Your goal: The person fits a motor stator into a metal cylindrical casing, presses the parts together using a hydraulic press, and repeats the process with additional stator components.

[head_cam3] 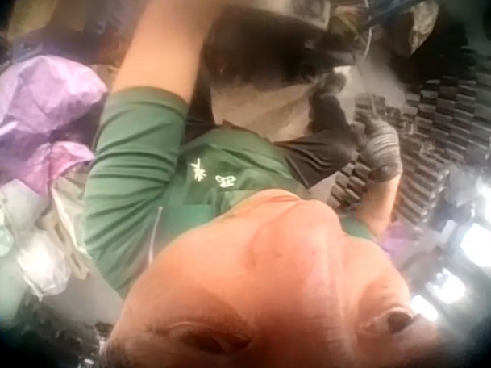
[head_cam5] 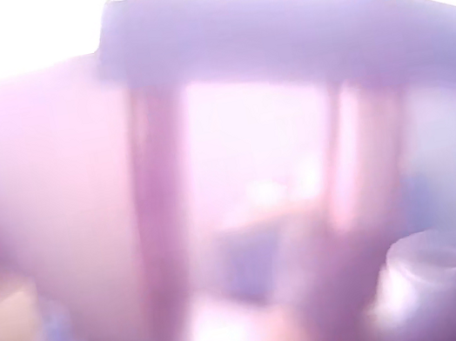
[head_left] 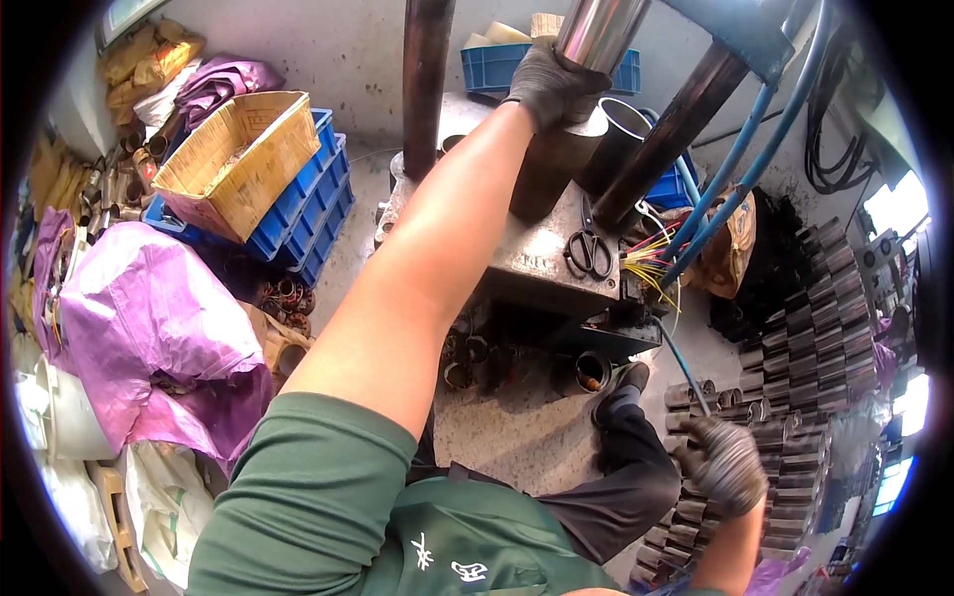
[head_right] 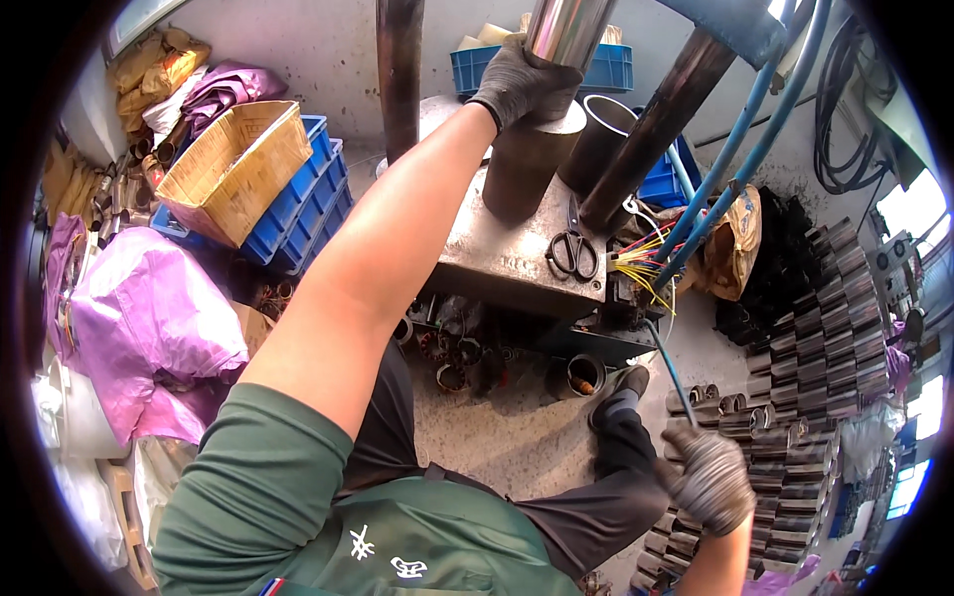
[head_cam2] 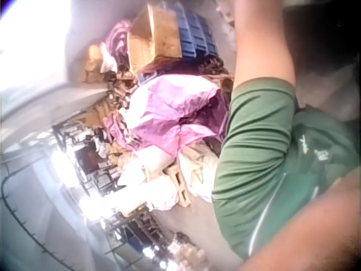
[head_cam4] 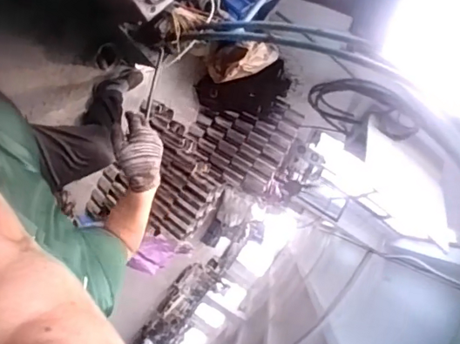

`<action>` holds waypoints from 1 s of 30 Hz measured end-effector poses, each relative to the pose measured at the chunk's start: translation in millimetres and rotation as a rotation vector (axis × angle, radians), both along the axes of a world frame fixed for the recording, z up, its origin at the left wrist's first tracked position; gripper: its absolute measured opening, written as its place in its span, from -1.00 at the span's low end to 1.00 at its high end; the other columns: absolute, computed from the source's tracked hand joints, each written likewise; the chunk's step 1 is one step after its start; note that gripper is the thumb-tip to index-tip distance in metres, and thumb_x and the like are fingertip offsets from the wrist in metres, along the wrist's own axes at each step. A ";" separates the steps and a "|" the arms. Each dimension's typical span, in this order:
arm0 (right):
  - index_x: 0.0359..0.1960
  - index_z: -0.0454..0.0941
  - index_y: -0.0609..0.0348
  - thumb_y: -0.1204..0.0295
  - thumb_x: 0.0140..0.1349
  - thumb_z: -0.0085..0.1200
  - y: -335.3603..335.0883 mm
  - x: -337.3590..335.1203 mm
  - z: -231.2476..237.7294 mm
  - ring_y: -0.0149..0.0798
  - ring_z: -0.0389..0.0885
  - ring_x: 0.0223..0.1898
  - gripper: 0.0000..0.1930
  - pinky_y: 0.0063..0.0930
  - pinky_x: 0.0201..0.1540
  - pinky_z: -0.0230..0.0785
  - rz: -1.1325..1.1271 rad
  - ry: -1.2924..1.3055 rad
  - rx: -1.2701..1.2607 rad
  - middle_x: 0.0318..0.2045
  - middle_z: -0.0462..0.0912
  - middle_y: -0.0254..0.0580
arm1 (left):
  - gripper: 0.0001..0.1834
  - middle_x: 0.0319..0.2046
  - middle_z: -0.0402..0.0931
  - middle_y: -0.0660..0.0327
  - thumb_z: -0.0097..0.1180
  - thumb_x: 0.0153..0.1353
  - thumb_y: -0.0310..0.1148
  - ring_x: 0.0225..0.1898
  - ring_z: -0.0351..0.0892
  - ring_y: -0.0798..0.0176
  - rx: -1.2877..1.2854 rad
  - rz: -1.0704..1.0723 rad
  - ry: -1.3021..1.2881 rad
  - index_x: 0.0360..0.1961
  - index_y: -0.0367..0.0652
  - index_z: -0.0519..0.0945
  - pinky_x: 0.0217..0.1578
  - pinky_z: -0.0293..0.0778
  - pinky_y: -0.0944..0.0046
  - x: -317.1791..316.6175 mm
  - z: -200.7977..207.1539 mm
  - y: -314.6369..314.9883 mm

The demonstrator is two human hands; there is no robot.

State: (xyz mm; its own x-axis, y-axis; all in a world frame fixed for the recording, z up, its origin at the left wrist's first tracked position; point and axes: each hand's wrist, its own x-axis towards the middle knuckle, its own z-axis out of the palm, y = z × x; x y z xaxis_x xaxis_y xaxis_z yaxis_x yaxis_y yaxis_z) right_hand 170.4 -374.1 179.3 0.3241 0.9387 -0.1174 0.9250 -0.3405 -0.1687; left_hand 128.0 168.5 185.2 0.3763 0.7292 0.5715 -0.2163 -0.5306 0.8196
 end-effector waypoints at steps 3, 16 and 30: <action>-0.29 0.68 0.17 0.20 0.16 0.32 -22.4 -26.6 -36.9 0.19 0.71 -0.28 -0.72 0.01 -0.17 0.55 -0.146 -0.104 -0.085 -0.35 0.72 0.05 | -0.11 -0.16 0.76 -0.04 0.70 -0.29 -0.01 -0.13 0.78 0.08 0.055 0.031 -0.037 0.04 -0.33 0.65 0.06 0.65 0.18 8.9 -8.4 3.8; -0.48 0.65 0.21 -0.02 0.14 0.40 -26.1 -45.9 -51.9 0.16 0.66 -0.37 -0.53 -0.04 -0.28 0.49 -0.318 -0.121 0.073 -0.48 0.67 0.03 | -0.15 -0.14 0.74 -0.04 0.64 -0.15 0.04 -0.12 0.76 0.10 0.107 0.032 0.027 0.06 -0.35 0.64 0.02 0.64 0.16 16.6 -9.6 11.6; -0.50 0.58 0.20 0.16 0.29 0.30 -30.1 -43.1 -58.5 0.21 0.62 -0.39 -0.63 0.00 -0.29 0.44 -0.318 -0.185 0.129 -0.50 0.60 0.09 | 0.09 -0.01 0.68 -0.14 0.64 -0.20 0.22 0.04 0.71 0.01 -0.032 -0.033 0.108 0.17 -0.37 0.44 0.13 0.59 0.12 16.2 -15.8 28.2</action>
State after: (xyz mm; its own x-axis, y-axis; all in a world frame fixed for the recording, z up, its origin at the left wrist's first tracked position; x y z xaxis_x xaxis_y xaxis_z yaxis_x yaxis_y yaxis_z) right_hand 127.2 -404.2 120.8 0.6060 0.7911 0.0826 0.7954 -0.6021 -0.0692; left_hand 144.2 196.7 169.4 0.4584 0.7329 0.5027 -0.1428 -0.4975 0.8556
